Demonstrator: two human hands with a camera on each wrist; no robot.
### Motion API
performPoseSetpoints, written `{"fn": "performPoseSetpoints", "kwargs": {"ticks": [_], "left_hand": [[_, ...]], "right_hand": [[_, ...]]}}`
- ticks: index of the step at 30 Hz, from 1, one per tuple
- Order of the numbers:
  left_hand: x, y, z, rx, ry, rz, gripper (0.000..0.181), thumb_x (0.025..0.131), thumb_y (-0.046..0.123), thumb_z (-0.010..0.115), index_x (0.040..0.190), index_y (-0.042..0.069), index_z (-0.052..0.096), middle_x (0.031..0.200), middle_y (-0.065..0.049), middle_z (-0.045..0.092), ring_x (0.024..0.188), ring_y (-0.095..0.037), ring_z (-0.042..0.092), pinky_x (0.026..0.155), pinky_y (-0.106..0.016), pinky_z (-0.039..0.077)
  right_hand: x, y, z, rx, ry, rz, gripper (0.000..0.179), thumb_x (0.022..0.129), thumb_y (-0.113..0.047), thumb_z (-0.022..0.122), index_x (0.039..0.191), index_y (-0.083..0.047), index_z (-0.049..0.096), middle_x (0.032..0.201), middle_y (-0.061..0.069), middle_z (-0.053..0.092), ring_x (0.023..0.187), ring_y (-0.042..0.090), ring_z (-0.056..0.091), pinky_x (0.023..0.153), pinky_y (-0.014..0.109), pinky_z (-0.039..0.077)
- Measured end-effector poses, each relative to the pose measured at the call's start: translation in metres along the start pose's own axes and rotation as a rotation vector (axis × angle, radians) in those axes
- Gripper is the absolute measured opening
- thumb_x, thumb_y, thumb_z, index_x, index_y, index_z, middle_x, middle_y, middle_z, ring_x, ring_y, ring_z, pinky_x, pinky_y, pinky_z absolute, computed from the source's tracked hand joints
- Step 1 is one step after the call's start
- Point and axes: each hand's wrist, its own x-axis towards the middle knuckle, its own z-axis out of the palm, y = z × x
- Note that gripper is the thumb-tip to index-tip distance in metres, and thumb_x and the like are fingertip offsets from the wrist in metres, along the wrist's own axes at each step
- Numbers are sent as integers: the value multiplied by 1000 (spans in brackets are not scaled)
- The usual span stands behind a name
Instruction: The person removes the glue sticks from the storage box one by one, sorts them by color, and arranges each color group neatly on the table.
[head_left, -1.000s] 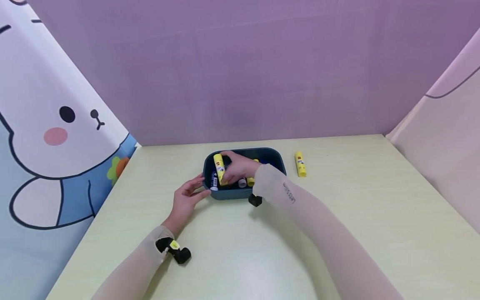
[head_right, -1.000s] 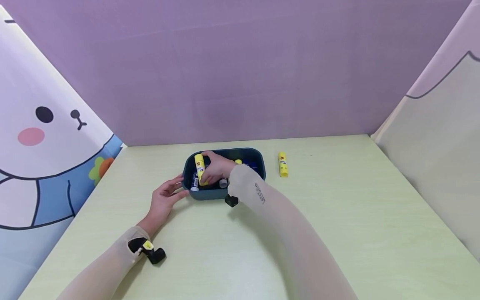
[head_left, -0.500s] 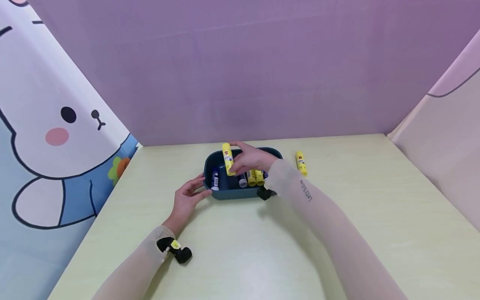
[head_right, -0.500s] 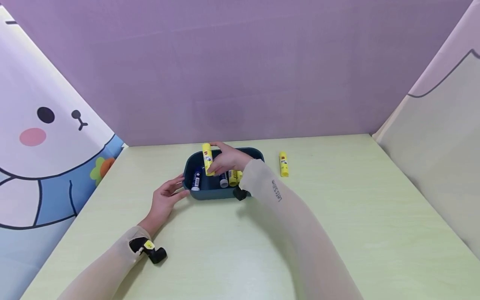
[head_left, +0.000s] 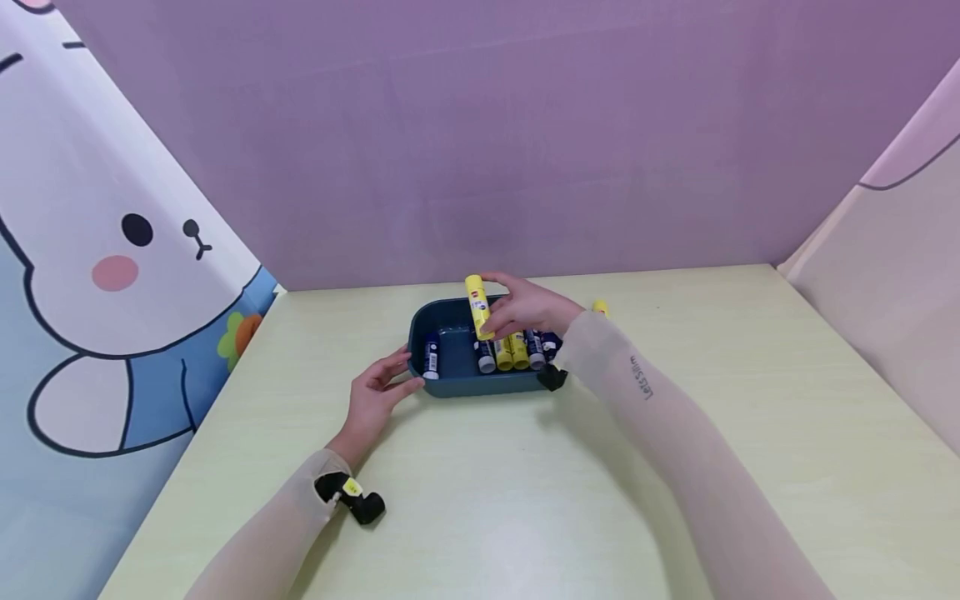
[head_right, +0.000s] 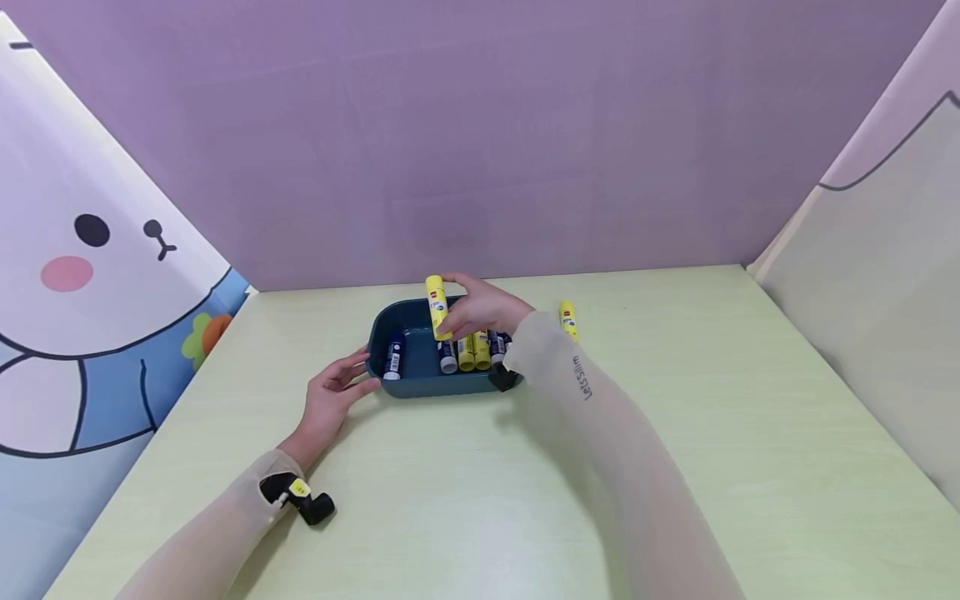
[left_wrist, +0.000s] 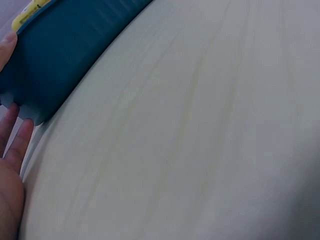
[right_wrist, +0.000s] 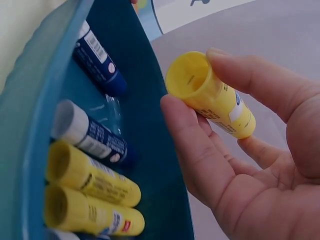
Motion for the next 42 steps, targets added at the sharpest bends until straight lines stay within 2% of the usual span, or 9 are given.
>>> {"fn": "performPoseSetpoints", "kwargs": {"ticks": [8, 16, 22, 26, 29, 42], "left_hand": [[-1, -3, -4, 15, 8, -34, 45, 85, -7, 73, 129, -5, 60, 146, -11, 53, 117, -17, 61, 94, -25, 53], [1, -2, -4, 9, -8, -7, 45, 85, -7, 74, 128, -5, 61, 146, -11, 53, 119, -21, 61, 94, -25, 53], [2, 0, -1, -9, -16, 24, 45, 84, -12, 72, 127, -9, 59, 145, -14, 52, 115, -17, 62, 93, -27, 54], [4, -1, 1, -22, -19, 42, 46, 83, -14, 72, 126, -11, 58, 145, -16, 52, 115, -19, 63, 92, -27, 55], [4, -2, 1, -21, -19, 49, 46, 82, -14, 72, 126, -11, 59, 144, -17, 52, 113, -15, 64, 91, -27, 55], [2, 1, 1, -13, -18, 32, 46, 82, -14, 72, 126, -10, 59, 145, -17, 52, 111, -11, 64, 91, -26, 55]], "right_hand": [[-8, 2, -13, -3, 24, 7, 98, 88, 10, 68, 160, -27, 13, 138, 27, 47, 109, 37, 62, 100, 56, 48], [-18, 1, -28, 37, 38, 2, 99, 88, 13, 65, 161, -26, 10, 141, 28, 43, 118, 41, 56, 102, 58, 45], [-28, 1, -41, 11, 53, -12, 98, 89, 12, 65, 161, -25, 9, 141, 29, 42, 116, 39, 57, 100, 55, 48], [-36, 3, -52, -2, 69, -15, 96, 91, 11, 64, 161, -24, 8, 139, 30, 43, 110, 35, 60, 98, 52, 51], [-41, 6, -61, -6, 90, -9, 95, 91, 9, 63, 161, -24, 8, 139, 30, 42, 105, 32, 63, 97, 50, 52], [-63, 16, -93, -34, 165, 30, 95, 94, 6, 63, 161, -26, 5, 146, 31, 36, 95, 24, 67, 89, 38, 58]]}}
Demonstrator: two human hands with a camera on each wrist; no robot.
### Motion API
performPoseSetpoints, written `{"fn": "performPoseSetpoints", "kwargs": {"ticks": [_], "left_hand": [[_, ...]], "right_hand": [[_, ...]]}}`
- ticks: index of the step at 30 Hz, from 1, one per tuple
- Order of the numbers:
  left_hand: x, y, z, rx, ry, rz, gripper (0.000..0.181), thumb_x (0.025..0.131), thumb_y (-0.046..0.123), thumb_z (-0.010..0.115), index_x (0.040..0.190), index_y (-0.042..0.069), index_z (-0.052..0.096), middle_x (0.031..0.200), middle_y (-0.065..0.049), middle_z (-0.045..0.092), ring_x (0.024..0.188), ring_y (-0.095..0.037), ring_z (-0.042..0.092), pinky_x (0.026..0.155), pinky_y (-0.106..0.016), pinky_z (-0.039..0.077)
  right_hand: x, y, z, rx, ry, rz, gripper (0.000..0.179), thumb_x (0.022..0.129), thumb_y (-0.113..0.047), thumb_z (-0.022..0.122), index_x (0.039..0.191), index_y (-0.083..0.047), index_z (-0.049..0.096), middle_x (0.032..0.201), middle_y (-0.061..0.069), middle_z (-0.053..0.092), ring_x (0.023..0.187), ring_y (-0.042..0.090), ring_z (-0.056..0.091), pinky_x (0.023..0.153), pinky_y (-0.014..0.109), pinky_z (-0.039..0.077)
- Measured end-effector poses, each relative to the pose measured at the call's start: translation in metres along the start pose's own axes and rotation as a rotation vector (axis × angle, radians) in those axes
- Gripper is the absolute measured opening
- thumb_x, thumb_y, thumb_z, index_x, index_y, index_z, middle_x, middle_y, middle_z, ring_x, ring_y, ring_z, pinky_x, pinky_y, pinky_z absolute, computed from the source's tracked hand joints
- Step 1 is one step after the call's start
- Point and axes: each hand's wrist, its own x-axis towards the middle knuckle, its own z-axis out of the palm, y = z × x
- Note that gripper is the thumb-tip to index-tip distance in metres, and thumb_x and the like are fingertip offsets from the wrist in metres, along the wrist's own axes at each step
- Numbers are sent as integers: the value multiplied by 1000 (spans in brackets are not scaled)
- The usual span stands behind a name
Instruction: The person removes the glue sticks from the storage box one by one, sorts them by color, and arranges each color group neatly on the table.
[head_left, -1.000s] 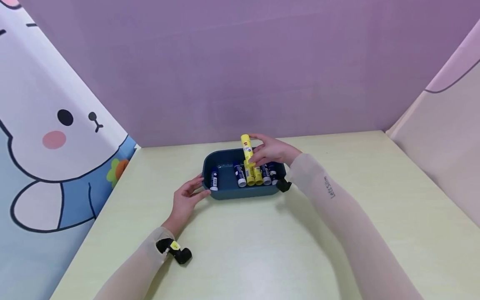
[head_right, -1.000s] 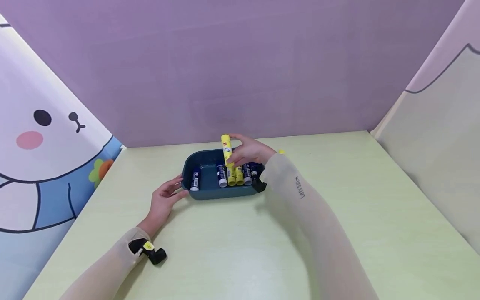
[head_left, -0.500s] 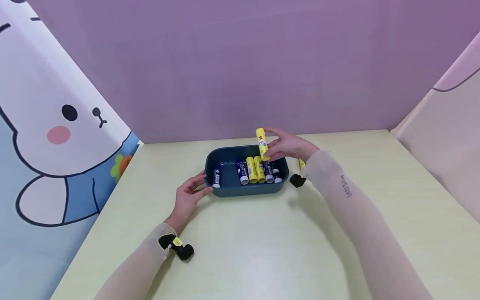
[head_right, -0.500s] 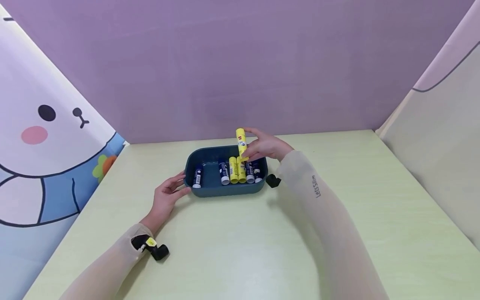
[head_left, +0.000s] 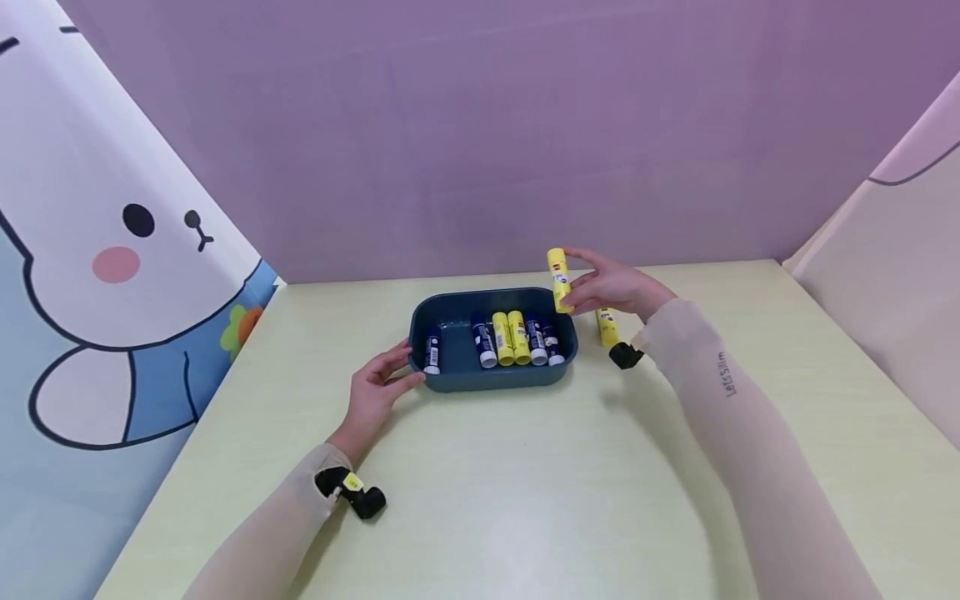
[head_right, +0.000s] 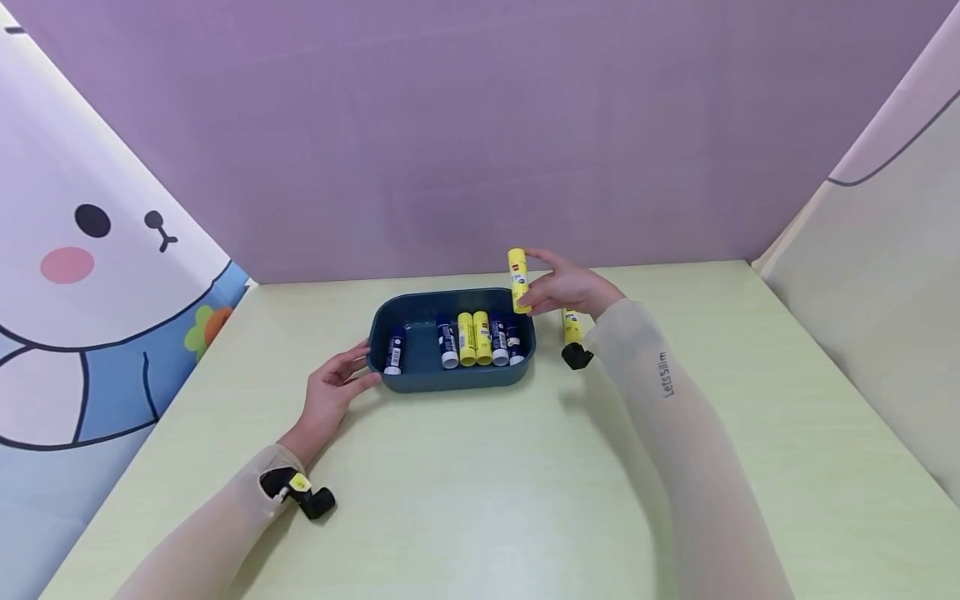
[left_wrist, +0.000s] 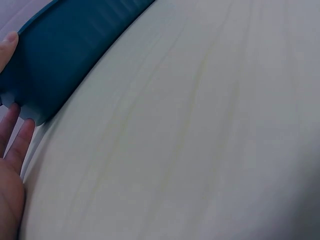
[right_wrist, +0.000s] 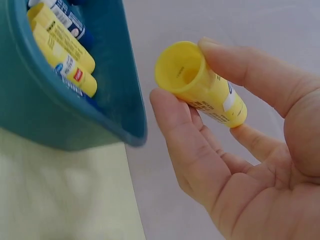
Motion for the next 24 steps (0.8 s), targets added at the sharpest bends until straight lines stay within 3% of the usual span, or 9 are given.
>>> {"fn": "performPoseSetpoints", "kwargs": {"ticks": [12, 24], "left_hand": [[-2, 0, 0, 5, 5, -5, 46, 83, -9, 75, 127, -9, 59, 144, -13, 53, 113, -13, 64, 91, -26, 55], [-2, 0, 2, 4, 6, -31, 46, 82, -13, 73, 127, -9, 60, 145, -13, 53, 115, -19, 62, 91, -25, 55]], "right_hand": [[-14, 15, -26, -21, 50, -18, 94, 95, 4, 62, 161, -23, 2, 143, 34, 36, 91, 19, 67, 86, 32, 59], [-24, 46, -56, -38, 113, -22, 95, 97, 1, 60, 160, -23, -7, 146, 35, 35, 99, 15, 65, 95, 37, 55]]}}
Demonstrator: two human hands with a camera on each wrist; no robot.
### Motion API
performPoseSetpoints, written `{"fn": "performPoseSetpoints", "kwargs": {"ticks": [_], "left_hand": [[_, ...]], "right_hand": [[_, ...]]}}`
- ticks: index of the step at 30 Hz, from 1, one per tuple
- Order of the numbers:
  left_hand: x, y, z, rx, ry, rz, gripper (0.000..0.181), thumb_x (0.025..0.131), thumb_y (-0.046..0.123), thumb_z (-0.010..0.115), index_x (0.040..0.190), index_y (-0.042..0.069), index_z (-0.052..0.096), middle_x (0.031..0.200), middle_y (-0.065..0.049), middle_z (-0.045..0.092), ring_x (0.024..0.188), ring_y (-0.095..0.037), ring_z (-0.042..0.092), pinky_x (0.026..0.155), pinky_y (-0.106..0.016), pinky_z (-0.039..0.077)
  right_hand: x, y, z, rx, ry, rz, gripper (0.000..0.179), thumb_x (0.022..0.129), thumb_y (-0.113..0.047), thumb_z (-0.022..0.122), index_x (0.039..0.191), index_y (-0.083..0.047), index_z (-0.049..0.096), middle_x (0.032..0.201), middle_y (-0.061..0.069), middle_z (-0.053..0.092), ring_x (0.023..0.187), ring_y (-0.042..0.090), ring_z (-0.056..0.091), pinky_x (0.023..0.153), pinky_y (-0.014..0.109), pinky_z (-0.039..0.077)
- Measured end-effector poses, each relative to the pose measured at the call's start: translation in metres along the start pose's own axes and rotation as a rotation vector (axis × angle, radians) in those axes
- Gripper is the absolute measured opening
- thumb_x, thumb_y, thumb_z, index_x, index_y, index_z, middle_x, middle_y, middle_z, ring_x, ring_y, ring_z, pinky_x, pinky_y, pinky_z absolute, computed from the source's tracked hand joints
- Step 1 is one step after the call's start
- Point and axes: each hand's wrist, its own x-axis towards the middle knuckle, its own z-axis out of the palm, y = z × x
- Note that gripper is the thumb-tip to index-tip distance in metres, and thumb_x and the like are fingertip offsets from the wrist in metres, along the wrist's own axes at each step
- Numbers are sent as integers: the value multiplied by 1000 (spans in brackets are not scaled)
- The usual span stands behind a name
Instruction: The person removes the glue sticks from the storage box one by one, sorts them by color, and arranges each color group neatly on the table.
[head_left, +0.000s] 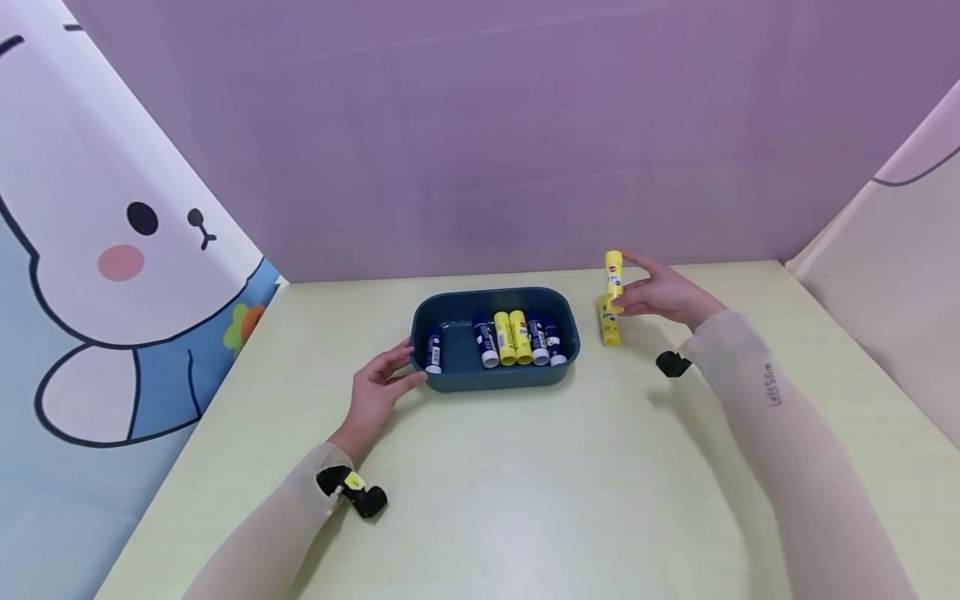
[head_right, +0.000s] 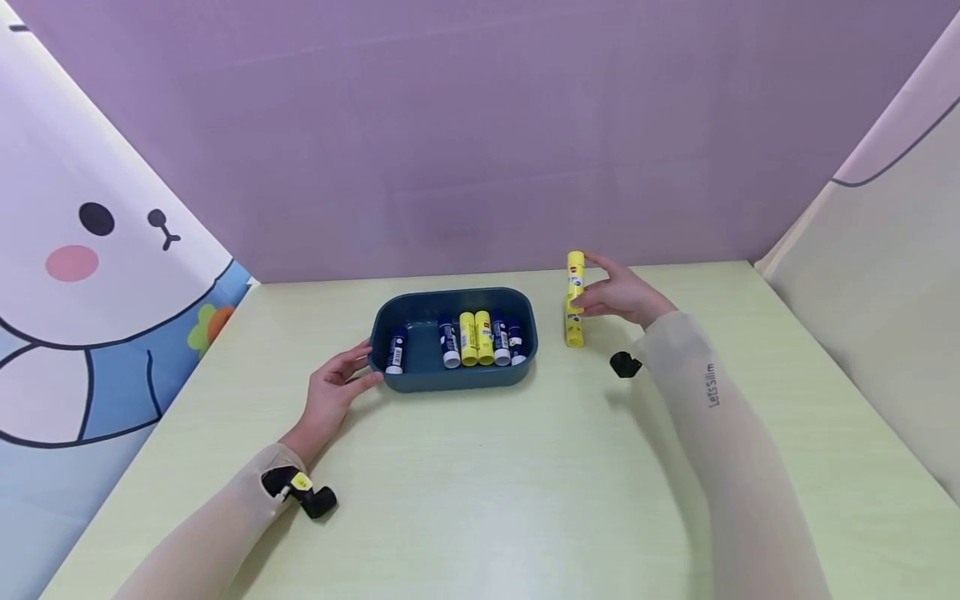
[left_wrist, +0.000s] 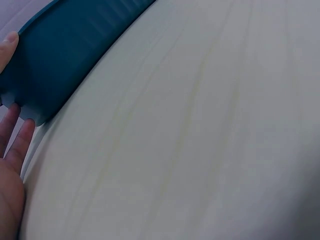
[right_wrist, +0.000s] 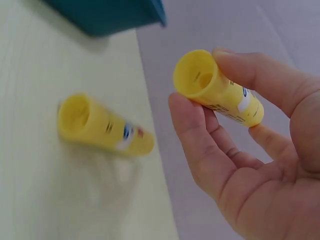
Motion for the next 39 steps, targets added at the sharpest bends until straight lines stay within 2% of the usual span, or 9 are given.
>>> {"fn": "performPoseSetpoints", "kwargs": {"ticks": [11, 16, 23, 31, 36, 39], "left_hand": [[0, 1, 3, -11, 3, 1, 46, 83, -14, 73, 126, -10, 60, 145, -13, 53, 114, -16, 62, 91, -25, 55], [0, 2, 3, -6, -1, -4, 47, 83, -13, 73, 127, -9, 59, 145, -11, 53, 117, -22, 61, 91, -25, 55], [0, 1, 4, -10, 4, -6, 46, 83, -12, 74, 126, -8, 60, 145, -12, 53, 114, -16, 62, 92, -26, 55], [-1, 0, 3, -6, 8, -17, 46, 83, -11, 74, 127, -9, 60, 145, -13, 53, 118, -25, 61, 92, -25, 55], [-1, 1, 4, -7, 6, -19, 46, 83, -12, 73, 127, -10, 59, 145, -12, 53, 120, -28, 59, 92, -25, 54], [0, 2, 4, -10, 7, -20, 47, 83, -13, 73, 127, -10, 59, 145, -12, 53, 120, -28, 59, 93, -25, 54]], "right_hand": [[-8, 25, -21, 7, -17, 88, 98, 95, 3, 62, 160, -20, -9, 148, 34, 32, 91, 13, 67, 91, 32, 56], [-5, 33, -25, -28, -25, 157, 97, 94, -2, 65, 160, -18, -4, 147, 32, 30, 89, 15, 64, 91, 33, 56], [-3, 39, -25, -54, -50, 228, 93, 93, -4, 67, 160, -12, 2, 153, 31, 20, 92, 15, 61, 92, 32, 56], [-2, 40, -21, -81, -63, 246, 84, 93, -3, 66, 156, 4, 12, 148, 32, 29, 89, 14, 62, 88, 30, 57], [1, 40, -19, -89, -55, 258, 81, 94, -4, 66, 155, 7, 14, 147, 32, 32, 86, 14, 63, 86, 30, 58], [2, 41, -17, -87, -36, 277, 82, 94, -6, 67, 155, 7, 15, 139, 29, 41, 85, 15, 63, 85, 30, 58]]}}
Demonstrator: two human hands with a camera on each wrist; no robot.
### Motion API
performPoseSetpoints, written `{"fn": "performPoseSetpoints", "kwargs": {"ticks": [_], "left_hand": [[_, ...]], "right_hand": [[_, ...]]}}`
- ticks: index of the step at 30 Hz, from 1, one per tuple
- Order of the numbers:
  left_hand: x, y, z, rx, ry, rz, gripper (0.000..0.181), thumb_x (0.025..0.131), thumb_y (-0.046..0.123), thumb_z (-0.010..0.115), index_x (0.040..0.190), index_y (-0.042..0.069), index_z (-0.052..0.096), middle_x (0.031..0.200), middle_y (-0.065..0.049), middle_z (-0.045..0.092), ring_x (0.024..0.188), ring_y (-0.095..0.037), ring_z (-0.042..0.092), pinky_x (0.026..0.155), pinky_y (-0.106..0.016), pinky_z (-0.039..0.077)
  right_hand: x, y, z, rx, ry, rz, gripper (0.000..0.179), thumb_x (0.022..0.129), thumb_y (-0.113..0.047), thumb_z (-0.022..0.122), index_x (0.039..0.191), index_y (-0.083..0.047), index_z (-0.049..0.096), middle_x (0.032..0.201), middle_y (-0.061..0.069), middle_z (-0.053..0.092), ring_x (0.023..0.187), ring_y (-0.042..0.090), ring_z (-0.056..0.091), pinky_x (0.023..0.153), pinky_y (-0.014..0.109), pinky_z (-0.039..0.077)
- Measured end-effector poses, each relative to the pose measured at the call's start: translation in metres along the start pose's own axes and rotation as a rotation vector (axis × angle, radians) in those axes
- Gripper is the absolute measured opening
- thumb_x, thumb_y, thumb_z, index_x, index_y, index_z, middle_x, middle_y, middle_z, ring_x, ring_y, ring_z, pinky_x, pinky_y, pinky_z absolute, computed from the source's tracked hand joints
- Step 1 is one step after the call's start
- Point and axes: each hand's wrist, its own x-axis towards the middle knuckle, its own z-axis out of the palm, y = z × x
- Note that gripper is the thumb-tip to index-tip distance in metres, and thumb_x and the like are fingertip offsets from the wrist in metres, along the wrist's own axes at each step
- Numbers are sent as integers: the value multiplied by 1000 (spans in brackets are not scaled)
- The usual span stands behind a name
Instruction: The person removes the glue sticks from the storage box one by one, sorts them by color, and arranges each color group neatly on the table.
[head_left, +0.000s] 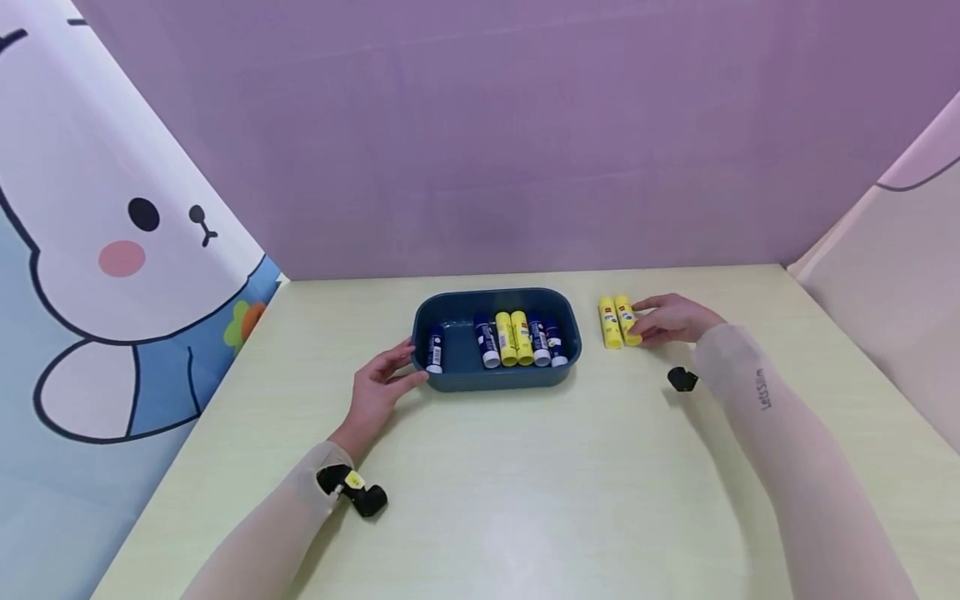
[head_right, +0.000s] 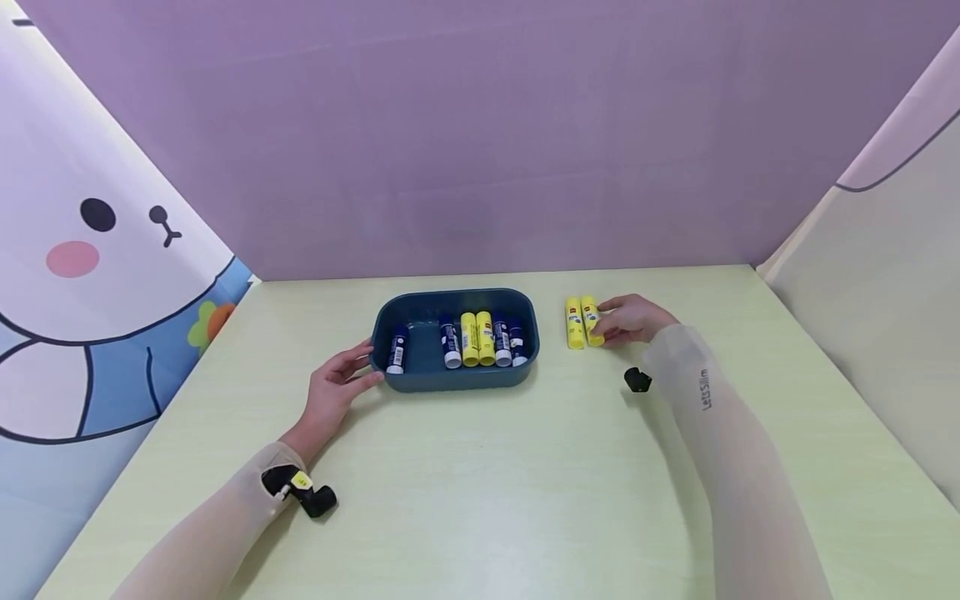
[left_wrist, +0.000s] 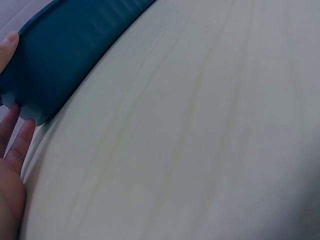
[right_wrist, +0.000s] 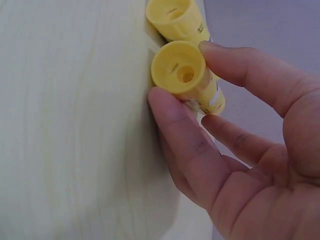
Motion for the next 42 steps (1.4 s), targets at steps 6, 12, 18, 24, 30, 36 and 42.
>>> {"fn": "performPoseSetpoints", "kwargs": {"ticks": [6, 12, 18, 24, 30, 36, 42], "left_hand": [[-1, 0, 0, -2, -3, -2, 47, 83, -12, 73, 127, -9, 59, 145, -11, 53, 118, -23, 60, 93, -25, 54], [-1, 1, 0, -22, -4, 21, 47, 81, -15, 73, 127, -11, 59, 144, -14, 53, 115, -20, 61, 92, -26, 55], [-1, -1, 1, -15, -4, 17, 48, 81, -15, 73, 127, -11, 58, 145, -15, 52, 116, -21, 61, 92, -26, 55], [0, -1, 1, 1, -6, 31, 47, 82, -14, 73, 126, -10, 59, 145, -16, 53, 114, -18, 62, 91, -26, 55], [1, -1, 0, 35, -4, 19, 45, 84, -9, 74, 126, -7, 61, 145, -13, 54, 113, -13, 62, 90, -25, 55], [1, -1, 0, 43, -2, -2, 43, 85, -6, 75, 126, -4, 62, 144, -10, 54, 114, -16, 61, 92, -25, 54], [1, 0, 0, 53, -3, -3, 43, 85, -5, 75, 126, -3, 63, 144, -8, 55, 115, -17, 61, 92, -25, 55]], "right_hand": [[2, 4, 1, 64, -2, 42, 82, 93, -5, 68, 153, 8, 15, 115, 18, 55, 80, 16, 63, 81, 31, 60], [3, 5, 0, 83, -15, 45, 79, 93, -4, 67, 152, 9, 16, 111, 17, 55, 79, 17, 64, 80, 30, 60], [3, 7, -1, 85, -13, 51, 79, 93, -5, 67, 152, 9, 17, 109, 16, 56, 78, 17, 65, 80, 31, 60], [1, 6, -4, 68, -10, 35, 77, 94, -8, 68, 150, 11, 20, 107, 14, 58, 81, 18, 65, 81, 30, 60], [-4, 1, -9, 98, -12, -2, 75, 96, -7, 64, 151, 12, 17, 109, 14, 59, 86, 19, 66, 86, 34, 59], [-11, -4, -12, 80, -6, -40, 75, 99, -11, 61, 153, 8, 15, 135, 25, 46, 94, 20, 66, 91, 35, 57], [-16, -17, -7, 52, 19, -124, 67, 102, -10, 55, 153, 9, 16, 149, 31, 33, 94, 17, 66, 90, 32, 57]]}}
